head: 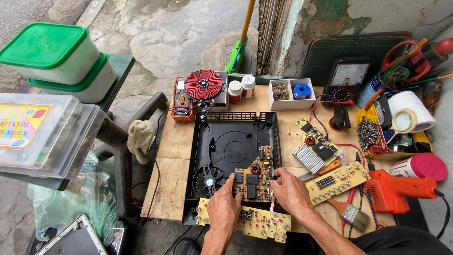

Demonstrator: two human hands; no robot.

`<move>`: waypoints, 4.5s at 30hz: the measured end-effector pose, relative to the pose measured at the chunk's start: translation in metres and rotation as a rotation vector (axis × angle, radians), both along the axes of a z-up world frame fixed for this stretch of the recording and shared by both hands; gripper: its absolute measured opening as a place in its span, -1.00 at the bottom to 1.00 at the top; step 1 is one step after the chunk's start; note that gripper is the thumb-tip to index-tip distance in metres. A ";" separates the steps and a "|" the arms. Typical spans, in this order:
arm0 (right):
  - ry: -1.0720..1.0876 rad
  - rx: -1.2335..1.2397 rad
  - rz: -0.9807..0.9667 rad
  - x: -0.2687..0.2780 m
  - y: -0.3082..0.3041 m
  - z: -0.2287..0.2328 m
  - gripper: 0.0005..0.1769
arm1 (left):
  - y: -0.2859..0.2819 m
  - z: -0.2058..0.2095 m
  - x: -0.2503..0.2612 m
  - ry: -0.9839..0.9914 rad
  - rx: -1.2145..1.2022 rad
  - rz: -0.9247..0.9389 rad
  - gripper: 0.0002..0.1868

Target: The person handles and reassembles electronic components on a workbench, including circuit boards, a fan, and a heatsink. They place a circuit board into a plastic bag and later retrieve it to continue working on the assembly.

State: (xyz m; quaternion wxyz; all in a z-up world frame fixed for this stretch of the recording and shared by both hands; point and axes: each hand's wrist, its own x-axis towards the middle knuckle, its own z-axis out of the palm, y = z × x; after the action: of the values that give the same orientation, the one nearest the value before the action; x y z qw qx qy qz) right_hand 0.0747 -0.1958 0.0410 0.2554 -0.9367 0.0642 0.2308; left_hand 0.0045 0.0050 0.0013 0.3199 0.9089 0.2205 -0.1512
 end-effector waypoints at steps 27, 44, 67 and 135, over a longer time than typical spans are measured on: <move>0.065 0.081 -0.059 -0.003 0.000 0.035 -0.40 | 0.000 -0.015 -0.002 -0.043 -0.036 -0.037 -0.18; 0.094 0.143 -0.116 -0.009 0.004 0.052 -0.42 | 0.003 -0.009 0.003 -0.107 -0.222 0.050 -0.33; 0.127 0.147 -0.049 -0.009 -0.002 0.056 -0.37 | 0.005 0.004 -0.001 -0.109 -0.211 0.029 -0.39; -0.240 0.015 0.073 -0.027 0.065 -0.018 -0.49 | 0.028 0.080 -0.077 -0.158 -1.153 1.244 -0.31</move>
State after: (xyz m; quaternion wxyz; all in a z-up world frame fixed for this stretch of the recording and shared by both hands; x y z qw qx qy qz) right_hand 0.0476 -0.1305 0.0227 0.2597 -0.9573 -0.0027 0.1268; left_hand -0.0729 0.0329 0.0814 0.7720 0.3254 0.5453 0.0274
